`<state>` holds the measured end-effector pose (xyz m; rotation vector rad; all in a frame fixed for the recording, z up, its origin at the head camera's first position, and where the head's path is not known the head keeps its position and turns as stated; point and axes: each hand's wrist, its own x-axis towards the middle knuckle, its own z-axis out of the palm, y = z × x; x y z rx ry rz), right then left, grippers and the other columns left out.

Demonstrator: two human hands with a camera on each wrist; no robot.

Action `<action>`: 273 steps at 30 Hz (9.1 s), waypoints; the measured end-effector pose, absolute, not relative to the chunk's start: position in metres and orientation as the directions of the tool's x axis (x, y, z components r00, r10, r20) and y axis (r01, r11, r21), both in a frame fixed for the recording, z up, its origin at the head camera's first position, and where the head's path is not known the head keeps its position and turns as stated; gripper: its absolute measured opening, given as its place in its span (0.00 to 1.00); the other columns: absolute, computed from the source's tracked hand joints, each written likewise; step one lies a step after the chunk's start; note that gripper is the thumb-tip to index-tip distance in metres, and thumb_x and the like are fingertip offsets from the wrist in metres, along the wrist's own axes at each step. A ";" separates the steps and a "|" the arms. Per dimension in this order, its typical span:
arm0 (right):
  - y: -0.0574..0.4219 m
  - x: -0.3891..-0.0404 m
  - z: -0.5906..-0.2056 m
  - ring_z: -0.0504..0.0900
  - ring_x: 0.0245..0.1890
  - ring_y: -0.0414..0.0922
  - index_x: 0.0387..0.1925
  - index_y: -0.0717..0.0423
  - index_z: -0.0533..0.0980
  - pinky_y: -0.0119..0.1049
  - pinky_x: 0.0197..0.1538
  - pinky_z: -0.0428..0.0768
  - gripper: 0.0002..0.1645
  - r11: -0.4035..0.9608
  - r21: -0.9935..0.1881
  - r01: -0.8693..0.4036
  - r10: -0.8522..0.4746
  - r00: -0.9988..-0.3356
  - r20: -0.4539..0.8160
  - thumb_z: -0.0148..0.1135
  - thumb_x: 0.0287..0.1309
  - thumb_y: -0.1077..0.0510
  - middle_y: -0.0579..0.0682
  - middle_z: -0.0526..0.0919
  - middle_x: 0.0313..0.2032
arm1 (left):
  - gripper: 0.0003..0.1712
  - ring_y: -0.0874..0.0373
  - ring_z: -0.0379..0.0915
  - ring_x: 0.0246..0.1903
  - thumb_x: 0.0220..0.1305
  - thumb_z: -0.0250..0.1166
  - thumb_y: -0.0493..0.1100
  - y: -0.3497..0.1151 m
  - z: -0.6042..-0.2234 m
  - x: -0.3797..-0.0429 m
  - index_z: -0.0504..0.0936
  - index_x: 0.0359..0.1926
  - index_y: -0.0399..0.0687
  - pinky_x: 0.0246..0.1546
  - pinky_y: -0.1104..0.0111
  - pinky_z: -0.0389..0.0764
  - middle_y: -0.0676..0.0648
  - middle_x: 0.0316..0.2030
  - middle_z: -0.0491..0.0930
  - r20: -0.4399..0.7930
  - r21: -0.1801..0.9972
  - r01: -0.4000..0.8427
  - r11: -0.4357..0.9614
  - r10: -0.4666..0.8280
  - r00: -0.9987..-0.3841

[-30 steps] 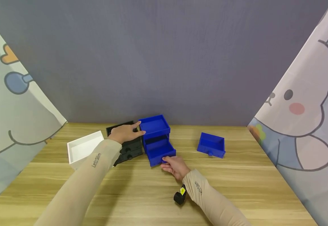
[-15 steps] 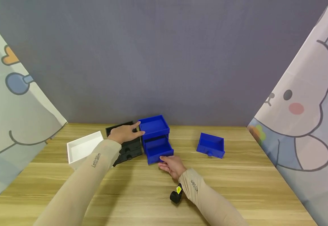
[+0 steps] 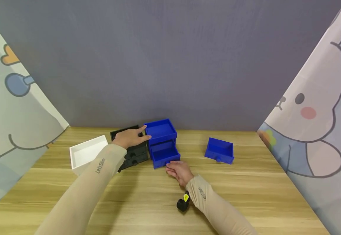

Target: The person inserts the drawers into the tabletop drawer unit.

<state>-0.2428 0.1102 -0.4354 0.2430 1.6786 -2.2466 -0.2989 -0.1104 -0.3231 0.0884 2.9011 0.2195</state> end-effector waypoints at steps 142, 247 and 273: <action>0.273 -0.248 -0.416 0.84 0.32 0.38 0.58 0.79 0.66 0.31 0.36 0.81 0.25 0.124 -0.976 0.178 -0.203 -0.958 -0.200 0.56 0.65 0.65 0.47 0.85 0.35 | 0.44 0.60 0.41 0.12 0.63 0.42 0.76 -0.112 -0.323 -0.296 0.44 0.75 0.71 0.15 0.66 0.49 0.48 0.16 0.70 -0.211 0.183 0.047 0.982 0.086 -0.974; 0.161 -0.223 -0.411 0.85 0.29 0.40 0.28 0.55 0.83 0.32 0.42 0.80 0.17 -0.326 -0.937 0.125 -0.084 -0.991 -0.103 0.57 0.55 0.77 0.50 0.86 0.26 | 0.43 0.59 0.44 0.11 0.63 0.42 0.76 -0.107 -0.320 -0.297 0.43 0.75 0.72 0.17 0.66 0.50 0.47 0.16 0.72 -0.230 0.183 0.044 0.982 0.086 -0.969; 0.118 -0.213 -0.415 0.84 0.27 0.40 0.35 0.72 0.81 0.33 0.39 0.82 0.10 -0.386 -0.921 0.056 0.039 -0.996 -0.077 0.57 0.52 0.79 0.51 0.84 0.24 | 0.43 0.59 0.45 0.12 0.63 0.43 0.75 -0.106 -0.319 -0.297 0.43 0.75 0.72 0.18 0.66 0.51 0.47 0.19 0.74 -0.244 0.193 0.044 0.980 0.092 -0.965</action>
